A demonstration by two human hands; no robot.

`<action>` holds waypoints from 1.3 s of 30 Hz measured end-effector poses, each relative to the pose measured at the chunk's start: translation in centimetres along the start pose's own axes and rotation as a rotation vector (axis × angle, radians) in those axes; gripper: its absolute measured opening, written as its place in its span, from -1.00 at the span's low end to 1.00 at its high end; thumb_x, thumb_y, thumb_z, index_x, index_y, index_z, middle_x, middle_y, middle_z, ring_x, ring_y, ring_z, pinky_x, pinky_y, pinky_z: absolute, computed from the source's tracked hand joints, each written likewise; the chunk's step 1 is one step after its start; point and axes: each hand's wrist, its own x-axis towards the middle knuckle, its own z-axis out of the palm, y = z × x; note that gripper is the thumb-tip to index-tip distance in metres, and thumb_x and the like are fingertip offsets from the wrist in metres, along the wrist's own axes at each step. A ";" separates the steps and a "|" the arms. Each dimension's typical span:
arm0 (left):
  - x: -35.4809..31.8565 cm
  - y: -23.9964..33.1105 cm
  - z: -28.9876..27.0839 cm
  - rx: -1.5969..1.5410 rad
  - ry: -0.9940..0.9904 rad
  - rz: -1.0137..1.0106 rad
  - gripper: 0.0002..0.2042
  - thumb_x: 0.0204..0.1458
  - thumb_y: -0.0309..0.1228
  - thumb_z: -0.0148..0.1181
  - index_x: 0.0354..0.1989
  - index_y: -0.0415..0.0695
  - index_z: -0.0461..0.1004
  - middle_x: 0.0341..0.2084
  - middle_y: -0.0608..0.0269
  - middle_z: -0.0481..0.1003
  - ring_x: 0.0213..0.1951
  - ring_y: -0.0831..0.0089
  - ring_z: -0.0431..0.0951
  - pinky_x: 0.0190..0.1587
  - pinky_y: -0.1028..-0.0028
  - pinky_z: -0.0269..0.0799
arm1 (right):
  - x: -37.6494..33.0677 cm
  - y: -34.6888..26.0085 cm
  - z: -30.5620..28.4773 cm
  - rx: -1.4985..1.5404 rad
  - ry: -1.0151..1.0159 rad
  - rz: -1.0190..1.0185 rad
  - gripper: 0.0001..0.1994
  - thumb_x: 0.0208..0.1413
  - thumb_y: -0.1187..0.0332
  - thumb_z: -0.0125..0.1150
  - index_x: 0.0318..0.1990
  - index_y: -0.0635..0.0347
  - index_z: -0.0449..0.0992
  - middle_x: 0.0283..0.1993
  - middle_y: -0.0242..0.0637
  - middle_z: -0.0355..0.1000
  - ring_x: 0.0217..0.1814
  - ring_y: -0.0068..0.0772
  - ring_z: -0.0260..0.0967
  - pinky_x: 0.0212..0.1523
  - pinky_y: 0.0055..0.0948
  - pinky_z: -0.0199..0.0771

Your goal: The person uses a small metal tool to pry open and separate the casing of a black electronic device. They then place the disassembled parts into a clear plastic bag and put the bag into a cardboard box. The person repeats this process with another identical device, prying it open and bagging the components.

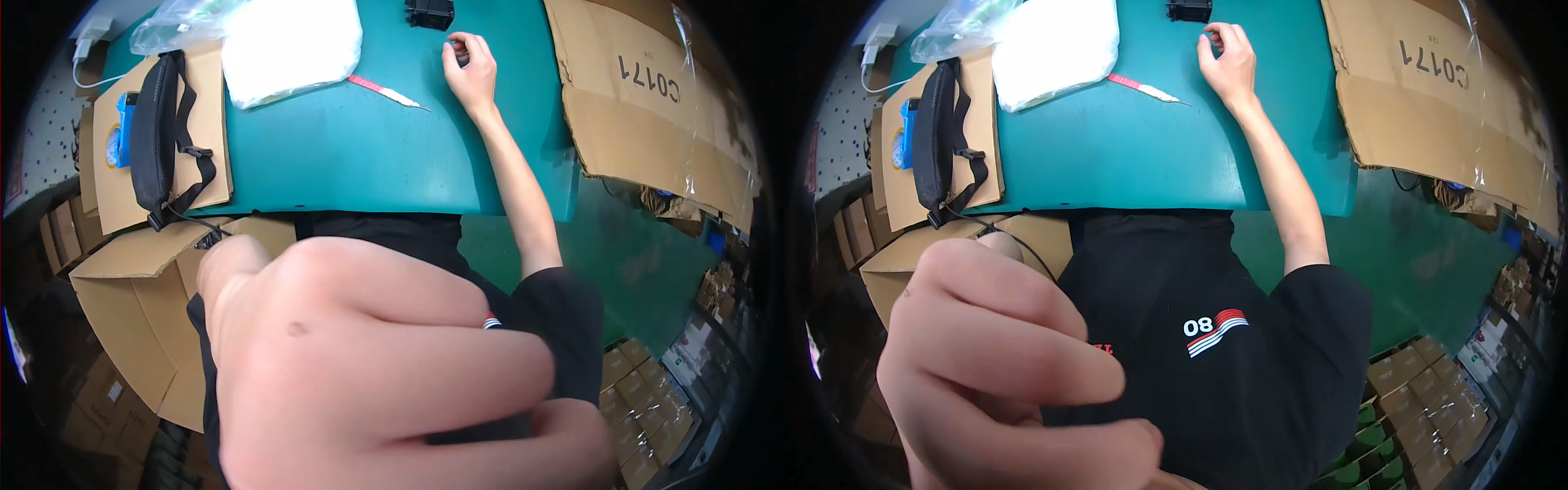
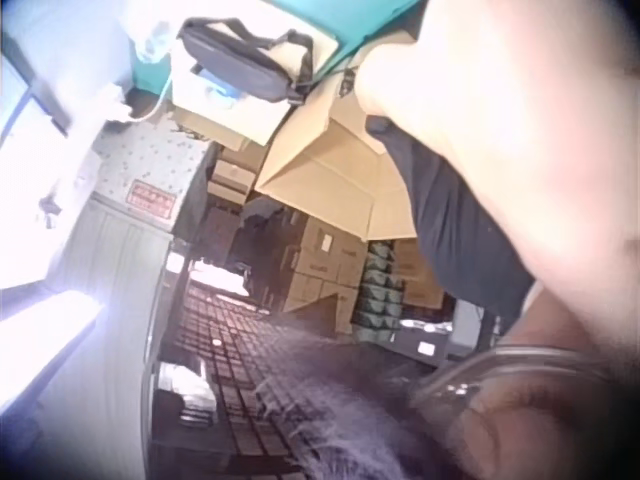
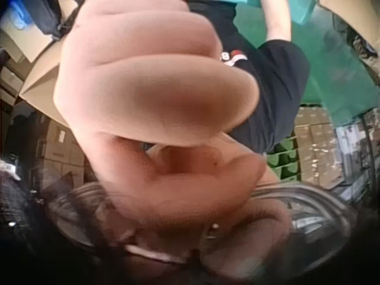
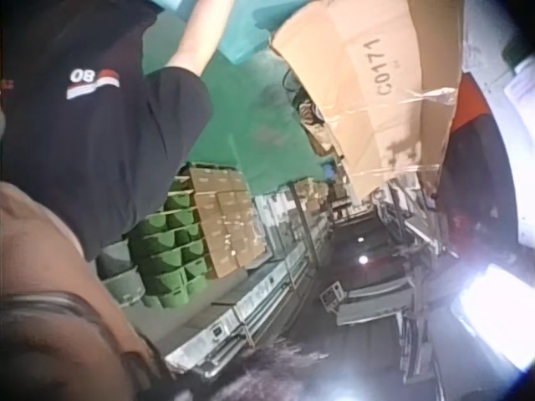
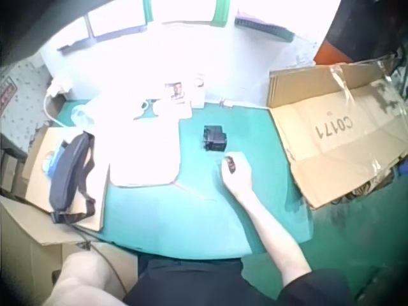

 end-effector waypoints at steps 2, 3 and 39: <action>-0.5 0.0 -0.3 -0.014 0.017 -0.004 -0.80 0.11 -0.58 0.16 -0.08 -0.25 0.49 -0.40 0.09 0.55 -0.52 0.41 0.51 -0.50 0.48 0.41 | -0.6 0.4 0.1 -0.020 0.012 0.051 -0.86 0.11 0.42 0.33 -0.18 0.21 0.60 -0.26 -0.28 0.52 -0.29 -0.38 0.51 -0.22 -0.40 0.57; -0.5 0.1 -0.4 -0.021 0.020 0.006 -0.80 0.10 -0.59 0.16 -0.09 -0.24 0.50 -0.40 0.10 0.56 -0.52 0.41 0.51 -0.49 0.48 0.41 | -0.5 0.7 -0.2 -0.029 0.030 0.073 -0.86 0.11 0.42 0.33 -0.19 0.22 0.60 -0.26 -0.28 0.52 -0.30 -0.39 0.50 -0.22 -0.40 0.57; -17.5 -27.2 4.9 0.957 -0.190 -0.548 -0.79 0.12 -0.37 0.30 -0.23 -0.17 0.39 -0.28 0.12 0.38 -0.18 0.09 0.48 -0.14 0.11 0.43 | -15.1 -5.1 -6.4 0.307 -0.129 0.203 -0.48 -0.21 0.53 0.61 -0.04 0.16 0.48 0.22 -0.10 0.43 0.28 -0.19 0.43 0.31 -0.18 0.45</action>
